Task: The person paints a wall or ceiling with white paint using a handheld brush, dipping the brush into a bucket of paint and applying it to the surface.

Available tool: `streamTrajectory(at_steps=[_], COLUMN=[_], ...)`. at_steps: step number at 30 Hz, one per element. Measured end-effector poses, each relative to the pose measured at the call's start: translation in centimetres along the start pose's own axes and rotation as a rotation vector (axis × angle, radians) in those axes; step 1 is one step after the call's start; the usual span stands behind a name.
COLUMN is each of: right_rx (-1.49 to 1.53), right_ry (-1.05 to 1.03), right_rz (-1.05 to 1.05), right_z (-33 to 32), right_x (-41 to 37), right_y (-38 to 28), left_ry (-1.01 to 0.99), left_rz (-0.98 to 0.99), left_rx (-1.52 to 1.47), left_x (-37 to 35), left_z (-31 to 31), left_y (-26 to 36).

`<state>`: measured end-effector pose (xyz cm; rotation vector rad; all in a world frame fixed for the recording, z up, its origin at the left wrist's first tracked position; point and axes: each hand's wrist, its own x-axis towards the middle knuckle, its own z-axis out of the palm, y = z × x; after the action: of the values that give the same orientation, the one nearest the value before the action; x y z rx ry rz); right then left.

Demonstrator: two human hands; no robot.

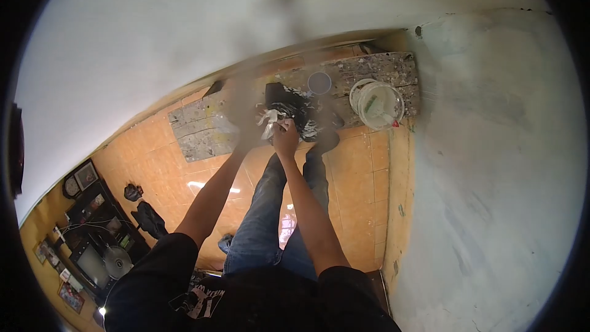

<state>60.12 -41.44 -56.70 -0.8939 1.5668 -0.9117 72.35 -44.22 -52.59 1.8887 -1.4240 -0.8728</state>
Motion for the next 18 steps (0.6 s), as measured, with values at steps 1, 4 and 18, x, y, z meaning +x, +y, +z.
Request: streamTrajectory(at_steps=[1,4,18], right_rx=[-0.033,-0.112,-0.168], right_ry=[-0.02,-0.09,-0.276], right_rz=[0.032,0.116,0.406], right_z=[-0.3,-1.7,-9.5], right_x=[-0.2,-1.1,-5.2], right_y=[0.4,1.3,2.5], left_ry=[-0.015,0.0,-0.418], left_rz=[-0.02,-0.027,-0.257], left_rx=[0.008,0.038,-0.138], left_x=[-0.1,-0.1,-4.7], left_z=[0.0,0.0,2.1], left_y=[0.0,0.4,2.7])
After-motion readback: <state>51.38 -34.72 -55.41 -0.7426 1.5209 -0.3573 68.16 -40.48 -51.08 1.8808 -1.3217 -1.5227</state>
